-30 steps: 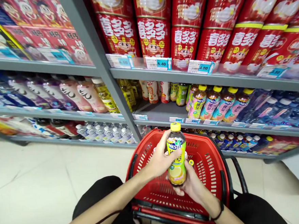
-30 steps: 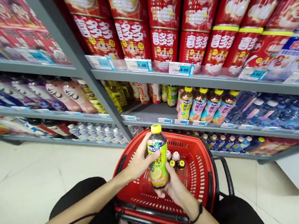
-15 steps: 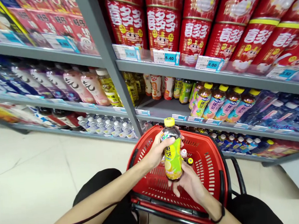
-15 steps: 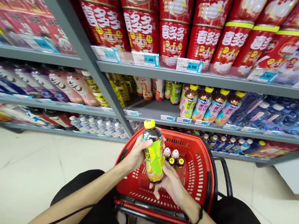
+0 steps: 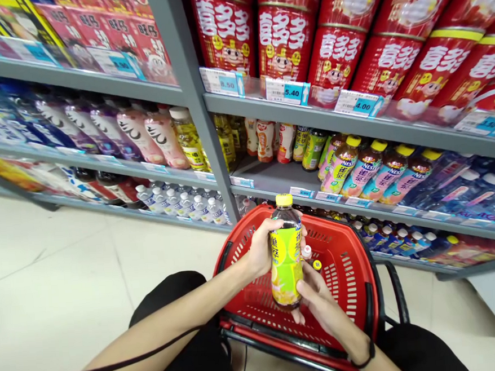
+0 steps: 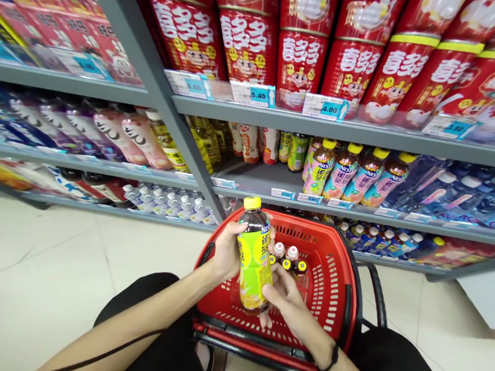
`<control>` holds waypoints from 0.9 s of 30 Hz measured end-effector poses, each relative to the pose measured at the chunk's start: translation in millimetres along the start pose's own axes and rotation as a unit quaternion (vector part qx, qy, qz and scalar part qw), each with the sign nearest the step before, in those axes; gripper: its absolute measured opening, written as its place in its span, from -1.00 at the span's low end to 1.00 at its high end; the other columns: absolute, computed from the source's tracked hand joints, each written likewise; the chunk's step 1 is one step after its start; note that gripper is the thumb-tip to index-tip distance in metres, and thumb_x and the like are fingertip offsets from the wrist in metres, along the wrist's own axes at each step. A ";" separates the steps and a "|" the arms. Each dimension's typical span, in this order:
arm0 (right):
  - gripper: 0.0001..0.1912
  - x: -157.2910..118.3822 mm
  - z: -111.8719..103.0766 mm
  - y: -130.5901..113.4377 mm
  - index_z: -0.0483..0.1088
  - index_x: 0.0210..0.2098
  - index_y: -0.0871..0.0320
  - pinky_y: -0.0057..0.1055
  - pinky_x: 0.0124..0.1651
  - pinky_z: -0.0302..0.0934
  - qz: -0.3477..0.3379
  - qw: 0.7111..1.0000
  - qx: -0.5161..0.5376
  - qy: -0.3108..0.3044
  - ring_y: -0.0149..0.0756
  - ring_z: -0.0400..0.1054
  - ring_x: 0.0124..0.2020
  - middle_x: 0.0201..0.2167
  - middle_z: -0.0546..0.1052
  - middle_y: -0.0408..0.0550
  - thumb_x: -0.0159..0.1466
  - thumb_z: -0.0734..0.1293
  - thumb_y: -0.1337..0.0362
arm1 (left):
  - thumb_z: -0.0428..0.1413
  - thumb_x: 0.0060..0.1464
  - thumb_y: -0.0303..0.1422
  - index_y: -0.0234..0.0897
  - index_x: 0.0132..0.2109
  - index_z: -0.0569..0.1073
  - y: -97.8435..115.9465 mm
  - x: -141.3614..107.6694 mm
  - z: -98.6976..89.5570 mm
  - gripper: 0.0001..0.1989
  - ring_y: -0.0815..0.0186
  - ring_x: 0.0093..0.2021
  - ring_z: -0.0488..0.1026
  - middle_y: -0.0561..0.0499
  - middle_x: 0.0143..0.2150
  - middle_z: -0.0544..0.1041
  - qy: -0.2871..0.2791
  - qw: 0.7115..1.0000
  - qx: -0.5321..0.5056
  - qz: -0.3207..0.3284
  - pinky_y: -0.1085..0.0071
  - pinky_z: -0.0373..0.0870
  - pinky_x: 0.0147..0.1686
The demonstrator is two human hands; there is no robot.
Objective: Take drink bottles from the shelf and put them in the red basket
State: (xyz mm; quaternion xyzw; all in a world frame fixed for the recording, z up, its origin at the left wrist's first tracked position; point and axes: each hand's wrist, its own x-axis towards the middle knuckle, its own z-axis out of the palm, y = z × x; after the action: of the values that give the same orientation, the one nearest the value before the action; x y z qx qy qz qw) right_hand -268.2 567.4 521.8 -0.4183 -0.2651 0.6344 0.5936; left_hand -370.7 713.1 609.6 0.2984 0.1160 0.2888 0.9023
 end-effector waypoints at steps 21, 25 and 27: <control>-0.49 -1.5 5.5 -8.9 0.36 -0.04 0.10 -0.56 -0.69 0.16 0.010 1.000 -0.022 0.003 -0.52 0.35 -0.70 -0.20 0.59 -0.05 0.23 0.49 -0.10 | 0.14 0.00 -0.07 -0.37 -0.01 0.51 -1.4 1.5 1.3 -0.48 0.11 -0.37 0.59 -0.17 -0.26 0.64 0.031 0.999 0.007 -0.012 0.33 0.45 -0.48; -0.50 -1.8 6.1 -9.3 0.37 -0.05 0.11 -0.55 -0.69 0.15 0.004 1.000 -0.029 0.002 -0.51 0.35 -0.70 -0.20 0.59 -0.05 0.23 0.48 -0.11 | 0.16 -0.02 -0.08 -0.36 -0.03 0.52 -2.1 1.5 0.4 -0.50 0.12 -0.38 0.58 -0.16 -0.25 0.65 0.035 0.999 -0.001 -0.010 0.31 0.47 -0.47; -0.48 -1.9 6.4 -10.8 0.36 -0.04 0.11 -0.55 -0.69 0.15 0.006 1.000 -0.030 0.002 -0.51 0.35 -0.70 -0.20 0.59 -0.05 0.23 0.48 -0.12 | 0.19 -0.04 -0.06 -0.37 -0.05 0.53 -2.0 1.6 0.2 -0.49 0.11 -0.36 0.59 -0.17 -0.25 0.65 0.042 0.999 0.000 -0.018 0.31 0.47 -0.46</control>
State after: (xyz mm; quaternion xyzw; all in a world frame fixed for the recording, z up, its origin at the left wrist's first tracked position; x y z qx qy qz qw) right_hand -268.0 568.3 534.5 -0.4384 -0.2807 0.6288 0.5775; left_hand -368.4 712.6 608.5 0.2837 0.1586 0.2852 0.9017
